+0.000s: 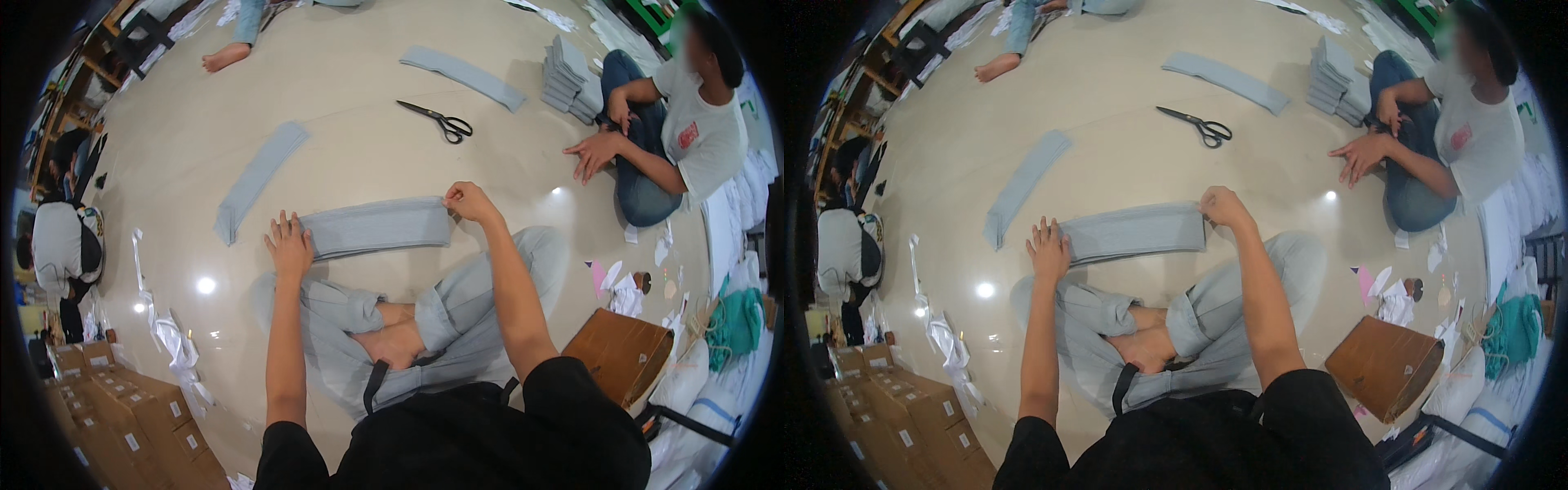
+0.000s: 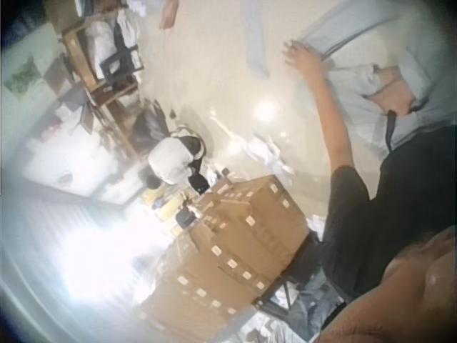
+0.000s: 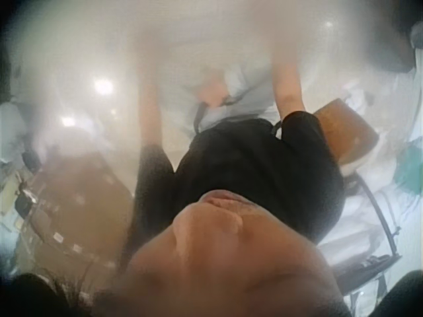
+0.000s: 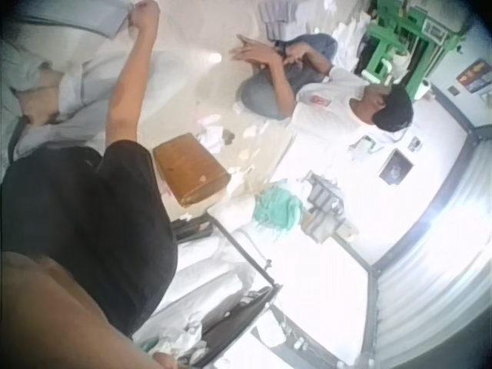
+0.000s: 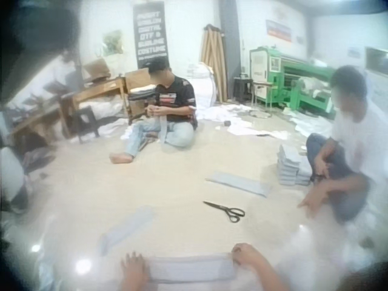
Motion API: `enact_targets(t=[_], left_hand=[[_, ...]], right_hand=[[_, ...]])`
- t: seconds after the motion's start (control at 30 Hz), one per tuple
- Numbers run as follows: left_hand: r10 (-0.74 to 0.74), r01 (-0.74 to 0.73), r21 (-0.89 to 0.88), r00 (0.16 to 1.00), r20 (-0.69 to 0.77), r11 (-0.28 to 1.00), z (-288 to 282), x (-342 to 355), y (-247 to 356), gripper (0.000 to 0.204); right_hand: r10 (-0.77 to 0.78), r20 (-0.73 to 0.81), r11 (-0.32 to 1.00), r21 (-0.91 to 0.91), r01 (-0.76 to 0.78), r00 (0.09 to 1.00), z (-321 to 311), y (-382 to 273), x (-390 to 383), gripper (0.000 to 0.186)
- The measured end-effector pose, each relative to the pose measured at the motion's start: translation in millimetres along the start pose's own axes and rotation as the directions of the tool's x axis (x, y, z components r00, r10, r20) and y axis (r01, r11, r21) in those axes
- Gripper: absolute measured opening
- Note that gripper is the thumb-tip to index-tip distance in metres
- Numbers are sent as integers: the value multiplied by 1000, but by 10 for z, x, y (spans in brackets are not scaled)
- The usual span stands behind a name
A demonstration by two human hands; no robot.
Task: The person sits on the floor and uses scissors to trim the edges of folded gray fabric pieces. They repeatedly pick up fabric, cut along the edges, and place the trimmed pieces into a stack.
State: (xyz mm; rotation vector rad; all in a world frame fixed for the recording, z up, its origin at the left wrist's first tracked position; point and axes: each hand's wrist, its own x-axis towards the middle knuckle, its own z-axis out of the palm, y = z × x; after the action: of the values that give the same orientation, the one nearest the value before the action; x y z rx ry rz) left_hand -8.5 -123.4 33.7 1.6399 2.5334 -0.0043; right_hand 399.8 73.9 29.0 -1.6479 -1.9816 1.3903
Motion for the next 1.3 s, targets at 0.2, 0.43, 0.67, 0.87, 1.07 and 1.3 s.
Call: enact_targets(t=[0.2, 0.43, 0.67, 0.87, 1.07, 1.3], left_hand=[[-27, 30, -82, 999, 31, 996, 107, -143, 356, 67], [-40, 49, -86, 993, 108, 995, 185, -100, 379, 73], [-49, 61, -91, 990, 136, 994, 167, -124, 347, 73], [-47, 59, -97, 991, 122, 994, 182, -123, 341, 73], [-36, 46, -99, 994, 100, 994, 213, -125, 314, 76], [36, -46, -141, 997, -74, 989, 215, -132, 370, 73]], right_hand=[[-29, -50, 999, 12, 29, 998, 41, -85, -4, 11], [150, -219, 965, 243, -95, 964, 60, 69, 121, 13], [296, -415, 955, 120, -270, 860, -29, 43, 99, 32], [85, -288, 996, -4, -90, 954, 69, -30, 118, 33], [-176, -212, 968, 141, 209, 961, 228, -106, 120, 22], [-245, -140, 966, 45, 253, 959, 258, -58, 198, 15]])
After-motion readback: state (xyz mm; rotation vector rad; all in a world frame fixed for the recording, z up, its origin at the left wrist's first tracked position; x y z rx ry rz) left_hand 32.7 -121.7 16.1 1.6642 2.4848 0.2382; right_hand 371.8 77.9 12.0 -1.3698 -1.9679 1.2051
